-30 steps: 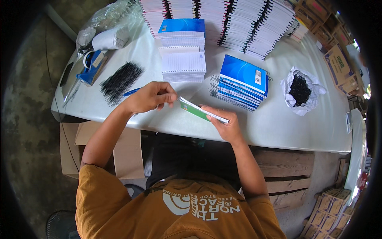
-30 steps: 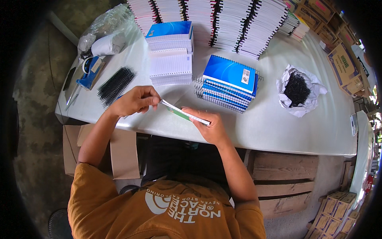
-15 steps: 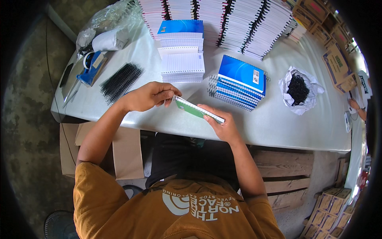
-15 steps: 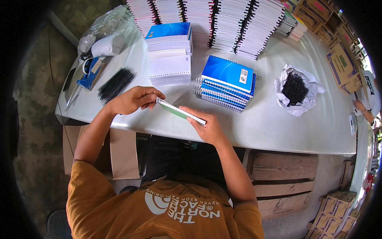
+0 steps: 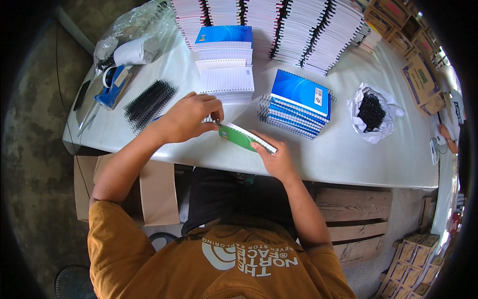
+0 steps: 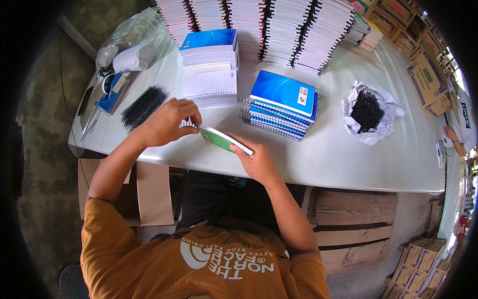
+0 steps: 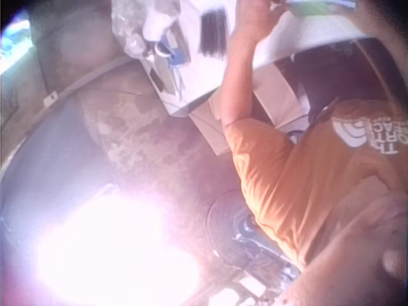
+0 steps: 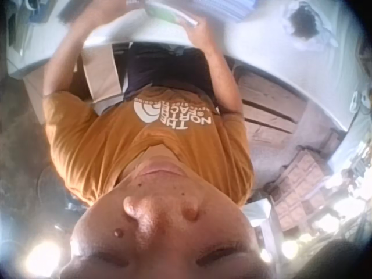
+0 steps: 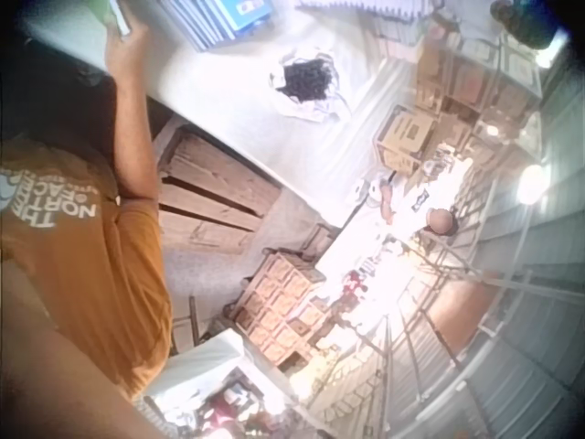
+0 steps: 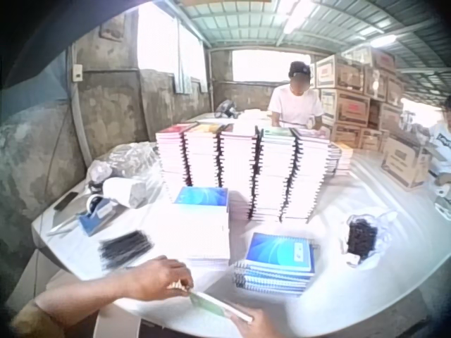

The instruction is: The person assembles spiral notebooks by inserting a spiral binding wire into the punched holes of stacks of paper and covers, then using pliers to crimp the ends of the wire.

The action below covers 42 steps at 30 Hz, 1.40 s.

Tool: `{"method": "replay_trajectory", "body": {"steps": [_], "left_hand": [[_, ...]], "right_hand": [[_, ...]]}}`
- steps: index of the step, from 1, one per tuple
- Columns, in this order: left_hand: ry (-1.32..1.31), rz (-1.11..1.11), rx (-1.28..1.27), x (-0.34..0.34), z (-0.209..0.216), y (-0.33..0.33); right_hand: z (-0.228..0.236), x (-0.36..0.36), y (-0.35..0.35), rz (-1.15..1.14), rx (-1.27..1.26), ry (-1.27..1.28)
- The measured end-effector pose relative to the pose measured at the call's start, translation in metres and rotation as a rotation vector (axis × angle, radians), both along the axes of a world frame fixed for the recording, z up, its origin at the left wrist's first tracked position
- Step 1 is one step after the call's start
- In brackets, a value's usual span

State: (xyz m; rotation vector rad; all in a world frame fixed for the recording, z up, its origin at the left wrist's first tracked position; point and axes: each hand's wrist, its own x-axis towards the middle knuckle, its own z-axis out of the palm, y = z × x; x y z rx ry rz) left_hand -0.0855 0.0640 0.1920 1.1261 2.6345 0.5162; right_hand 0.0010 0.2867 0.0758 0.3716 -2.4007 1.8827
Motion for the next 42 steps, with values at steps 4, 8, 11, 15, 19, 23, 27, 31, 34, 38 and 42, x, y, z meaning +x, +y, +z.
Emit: {"method": "replay_trajectory", "body": {"steps": [4,8,11,15,19,23,27,31,34,38,42], "left_hand": [[0.406,-0.108,-0.040,0.010,-0.013,0.003],[0.787,0.046,0.037,0.025,-0.022,0.011],[0.909,0.122,0.090,0.052,-0.097,-0.007],[1.086,-0.022,0.113,0.065,-0.120,-0.023],[0.933,0.155,0.171,0.061,-0.143,-0.043],[1.085,-0.277,0.193,0.088,-0.149,-0.027],[0.799,0.204,0.380,0.062,-0.119,-0.027],[0.736,-0.056,0.226,0.091,-0.152,-0.026],[1.162,-0.028,0.194,0.075,-0.104,-0.016],[0.581,-0.068,0.114,0.096,-0.169,-0.028],[1.185,-0.033,0.226,0.065,-0.110,-0.023]], "right_hand": [[0.007,0.006,-0.004,-0.003,0.098,0.097],[0.001,0.011,-0.011,-0.044,0.113,0.258],[-0.002,0.018,-0.021,-0.005,0.097,0.256],[-0.014,0.023,-0.029,-0.016,0.054,0.318],[-0.018,0.028,-0.046,0.068,0.086,0.366],[-0.024,0.026,-0.042,0.025,0.107,0.419],[-0.020,0.028,-0.052,0.129,0.080,0.433],[-0.019,0.018,-0.044,0.066,0.088,0.412],[-0.012,0.016,-0.052,0.130,0.093,0.450],[-0.019,0.021,-0.058,0.104,-0.001,0.337],[-0.016,0.021,-0.057,0.177,0.088,0.339]]}}
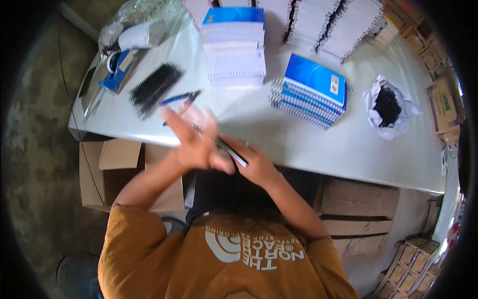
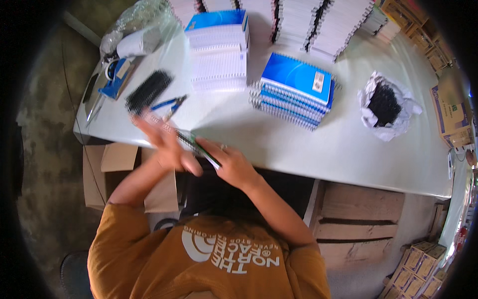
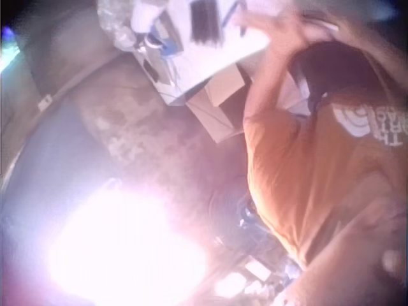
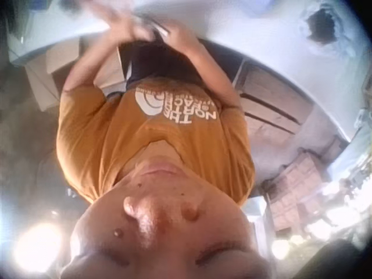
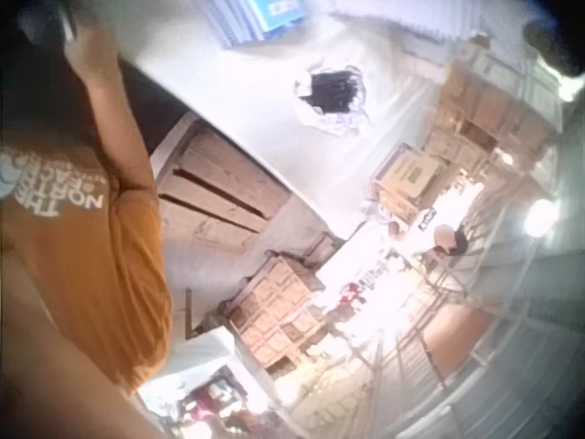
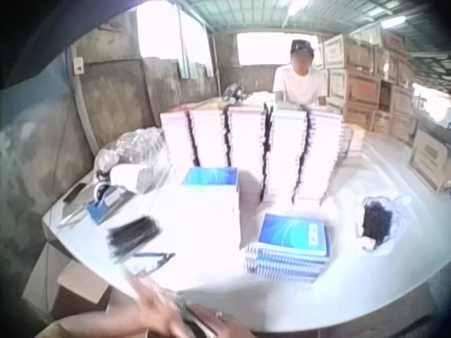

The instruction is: The person assembles spiral notebooks by inserting a spiral binding wire into the punched holes of stacks of paper and covers, then using pliers to crimp the ends of the wire.

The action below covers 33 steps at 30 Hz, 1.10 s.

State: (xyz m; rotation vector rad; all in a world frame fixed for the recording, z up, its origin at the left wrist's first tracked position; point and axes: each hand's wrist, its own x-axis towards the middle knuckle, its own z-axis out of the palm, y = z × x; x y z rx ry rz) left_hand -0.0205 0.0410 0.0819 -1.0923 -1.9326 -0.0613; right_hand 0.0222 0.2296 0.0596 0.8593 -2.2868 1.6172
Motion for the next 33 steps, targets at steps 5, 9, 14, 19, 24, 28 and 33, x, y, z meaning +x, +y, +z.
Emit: {"method": "replay_trajectory", "body": {"steps": [5,9,14,19,24,28,33], "left_hand": [[-0.522,-0.311,-0.009,0.035,-0.076,-0.003],[0.029,0.060,-0.011,0.004,-0.004,0.010],[-0.502,-0.270,0.006,0.045,-0.053,0.011],[-0.548,0.020,-0.043,0.022,0.039,0.036],[-0.740,-0.085,-0.063,0.004,0.069,0.036],[-0.410,0.205,-0.010,0.016,0.045,0.042],[-0.497,-0.068,-0.078,0.022,0.023,0.039]], "right_hand": [[0.004,-0.004,0.002,0.039,-0.039,-0.094],[0.006,-0.009,0.004,0.059,-0.048,-0.065],[0.012,-0.021,0.006,0.105,-0.174,-0.140],[0.002,-0.023,0.007,0.058,-0.198,-0.401],[-0.021,-0.026,0.001,0.030,-0.073,-0.225],[-0.002,-0.023,0.004,0.111,-0.222,-0.280],[-0.014,-0.030,0.008,0.052,-0.067,-0.042]]}}
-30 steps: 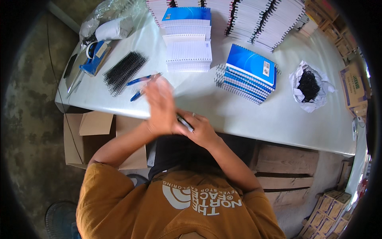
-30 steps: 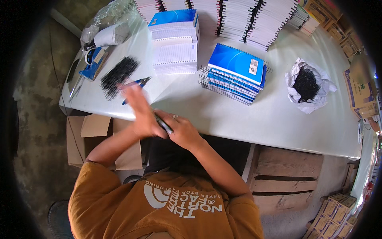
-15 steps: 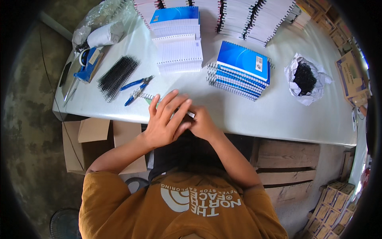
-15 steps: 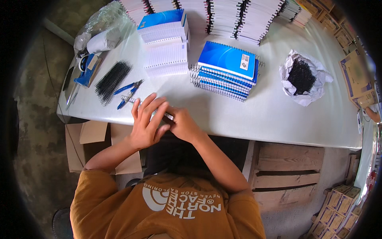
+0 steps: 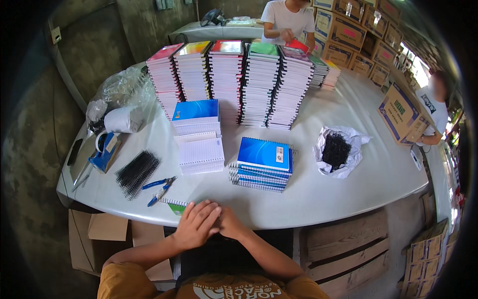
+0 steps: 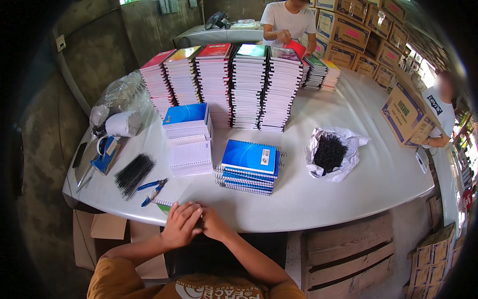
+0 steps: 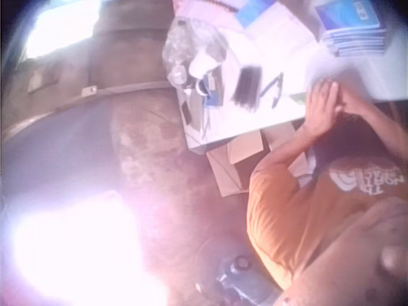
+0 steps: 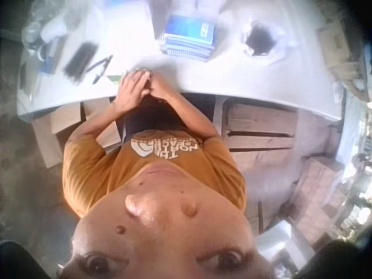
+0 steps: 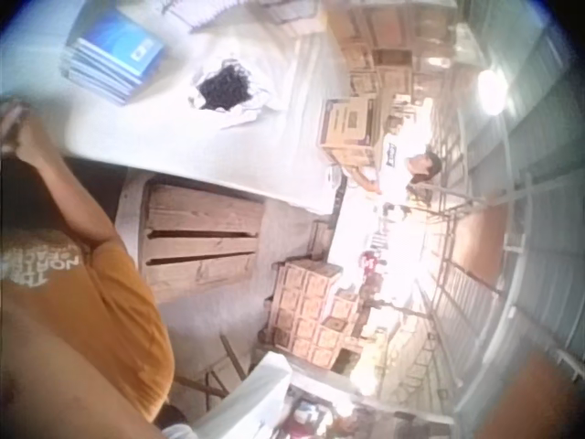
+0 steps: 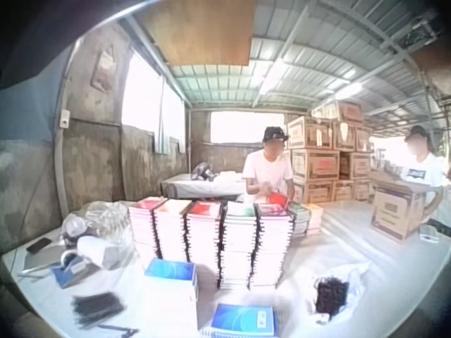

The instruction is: The person assembles spiral notebooks by inserting a spiral binding wire into the punched holes of stacks of paper and covers, then using pliers to crimp the ends of the wire.

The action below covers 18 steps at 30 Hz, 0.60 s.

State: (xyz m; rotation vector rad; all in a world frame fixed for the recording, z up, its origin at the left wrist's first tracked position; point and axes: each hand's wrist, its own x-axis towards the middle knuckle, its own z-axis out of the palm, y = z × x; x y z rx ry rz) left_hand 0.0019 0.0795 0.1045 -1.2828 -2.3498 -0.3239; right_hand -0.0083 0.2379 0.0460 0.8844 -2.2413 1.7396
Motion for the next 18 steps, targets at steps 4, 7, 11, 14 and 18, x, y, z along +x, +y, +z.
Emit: {"method": "replay_trajectory", "body": {"steps": [4,7,11,14,18], "left_hand": [[-0.312,-0.027,0.021,-0.012,0.037,-0.002],[-0.151,0.024,0.086,-0.011,0.053,0.018],[-0.260,-0.014,-0.099,-0.012,0.060,0.002],[-0.253,-0.001,-0.057,-0.015,0.068,0.013],[-0.410,-0.019,-0.072,-0.017,0.069,0.008]], "right_hand": [[-0.002,-0.001,-0.003,0.024,0.024,-0.057],[0.012,0.013,-0.006,-0.044,-0.271,-0.340],[0.015,0.009,-0.011,0.023,-0.091,-0.233],[0.013,0.009,-0.008,-0.012,-0.183,-0.309],[0.021,0.009,-0.006,-0.021,-0.128,-0.336]]}}
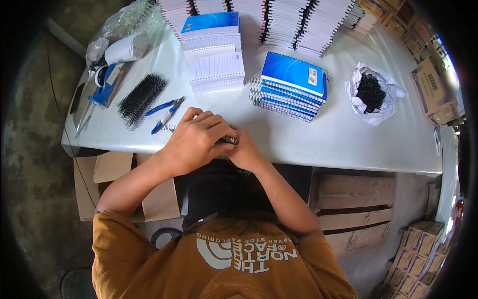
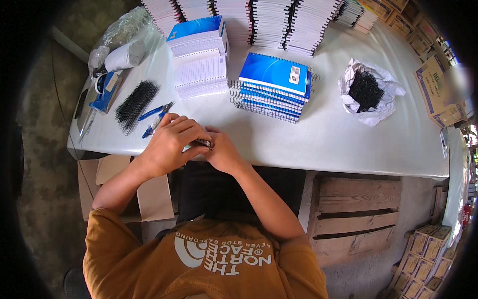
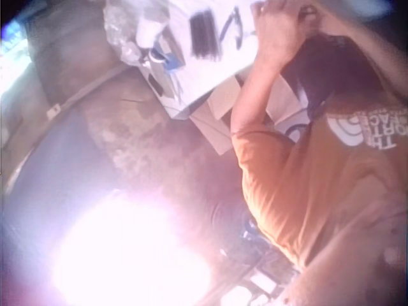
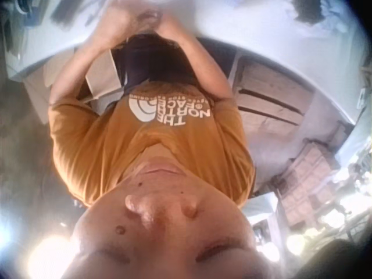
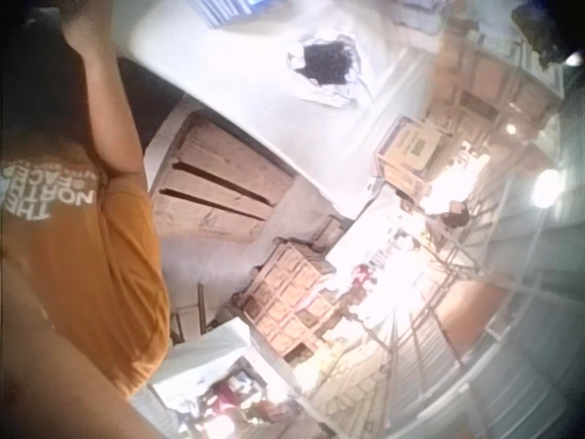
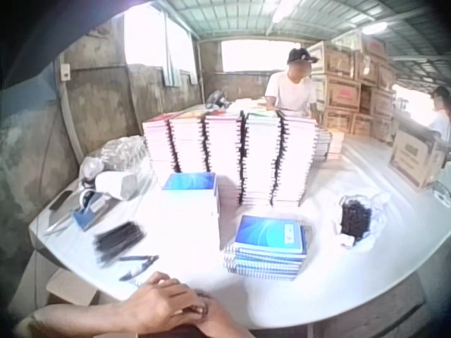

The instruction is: The person assembles spiral notebooks by inserting a spiral binding wire into the punched holes of stacks of paper and covers, then using pliers to crimp the ends of the wire.

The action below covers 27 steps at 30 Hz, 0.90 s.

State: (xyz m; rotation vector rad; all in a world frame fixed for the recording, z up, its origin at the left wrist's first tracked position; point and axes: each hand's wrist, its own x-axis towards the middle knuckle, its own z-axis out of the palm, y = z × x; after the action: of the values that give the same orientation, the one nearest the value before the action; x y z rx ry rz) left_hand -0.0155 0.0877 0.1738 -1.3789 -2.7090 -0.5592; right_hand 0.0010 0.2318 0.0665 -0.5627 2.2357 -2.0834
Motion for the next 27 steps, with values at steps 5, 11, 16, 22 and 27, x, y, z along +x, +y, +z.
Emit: {"method": "replay_trajectory", "body": {"steps": [5,11,16,22,27], "left_hand": [[-0.065,-0.016,0.044,-0.004,0.002,0.000],[-0.114,-0.061,0.017,-0.017,-0.001,-0.005],[-0.135,-0.090,0.016,-0.012,0.004,0.000],[0.032,-0.083,-0.005,-0.010,-0.001,-0.001],[0.126,0.053,-0.021,0.001,0.000,0.002]], "right_hand": [[-0.003,-0.004,-0.002,-0.018,0.008,-0.023],[-0.004,-0.004,-0.003,-0.031,0.019,0.011],[-0.001,-0.002,0.002,0.043,-0.029,-0.027],[-0.002,-0.003,0.000,-0.025,0.128,0.099],[-0.001,-0.003,0.000,0.060,0.074,-0.037]]}}
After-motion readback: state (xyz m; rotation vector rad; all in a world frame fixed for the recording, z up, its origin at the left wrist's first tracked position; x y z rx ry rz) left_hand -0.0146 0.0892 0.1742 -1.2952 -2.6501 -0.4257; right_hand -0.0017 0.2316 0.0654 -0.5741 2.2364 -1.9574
